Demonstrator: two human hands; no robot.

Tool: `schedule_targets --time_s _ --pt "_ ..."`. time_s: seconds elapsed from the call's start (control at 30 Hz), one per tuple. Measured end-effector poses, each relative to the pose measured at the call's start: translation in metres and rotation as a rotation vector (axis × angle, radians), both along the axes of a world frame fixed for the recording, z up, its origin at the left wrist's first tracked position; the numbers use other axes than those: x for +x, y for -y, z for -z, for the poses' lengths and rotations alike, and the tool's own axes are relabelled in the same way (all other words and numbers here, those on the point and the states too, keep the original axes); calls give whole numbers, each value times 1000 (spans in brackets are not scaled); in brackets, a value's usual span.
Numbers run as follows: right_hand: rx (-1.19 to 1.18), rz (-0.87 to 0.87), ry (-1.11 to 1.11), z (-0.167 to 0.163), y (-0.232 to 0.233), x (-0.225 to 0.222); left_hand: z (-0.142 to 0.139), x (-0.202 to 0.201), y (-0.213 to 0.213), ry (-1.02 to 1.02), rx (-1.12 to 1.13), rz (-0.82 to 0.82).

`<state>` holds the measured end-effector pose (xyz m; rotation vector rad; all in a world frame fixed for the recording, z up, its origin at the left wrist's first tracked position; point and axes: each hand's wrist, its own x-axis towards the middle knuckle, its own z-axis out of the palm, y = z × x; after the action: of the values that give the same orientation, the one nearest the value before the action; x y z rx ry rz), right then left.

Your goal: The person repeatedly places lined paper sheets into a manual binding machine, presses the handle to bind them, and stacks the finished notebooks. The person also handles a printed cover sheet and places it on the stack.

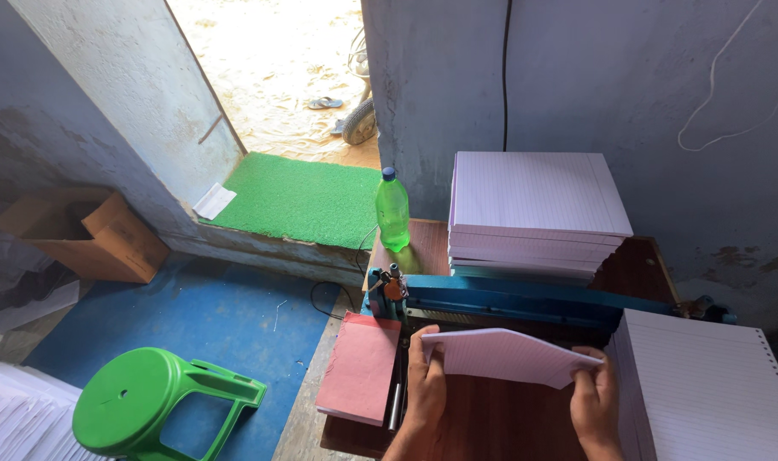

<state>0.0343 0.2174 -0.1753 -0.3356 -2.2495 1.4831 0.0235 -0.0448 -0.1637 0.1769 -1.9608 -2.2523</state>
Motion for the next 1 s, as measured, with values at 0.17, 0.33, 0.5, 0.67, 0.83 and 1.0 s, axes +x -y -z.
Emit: schedule_targets --time_s 0.17,0.33,0.5,0.67,0.83,1.0 --pt "-56 20 -12 -4 -2 8 1 0 1 -39 -22 -52" --pt "160 191 42 -25 5 25 -11 6 8 -57 -233 -79" --pt "-142 240 262 -37 13 34 -28 11 17 -51 -403 -89" --pt "-642 155 101 -39 -2 28 -32 12 24 161 -90 36" --pt "-564 149 100 -41 -5 26 -17 4 31 -168 -52 104" --pt "-545 87 120 -39 0 31 7 -4 43 -287 -117 159"
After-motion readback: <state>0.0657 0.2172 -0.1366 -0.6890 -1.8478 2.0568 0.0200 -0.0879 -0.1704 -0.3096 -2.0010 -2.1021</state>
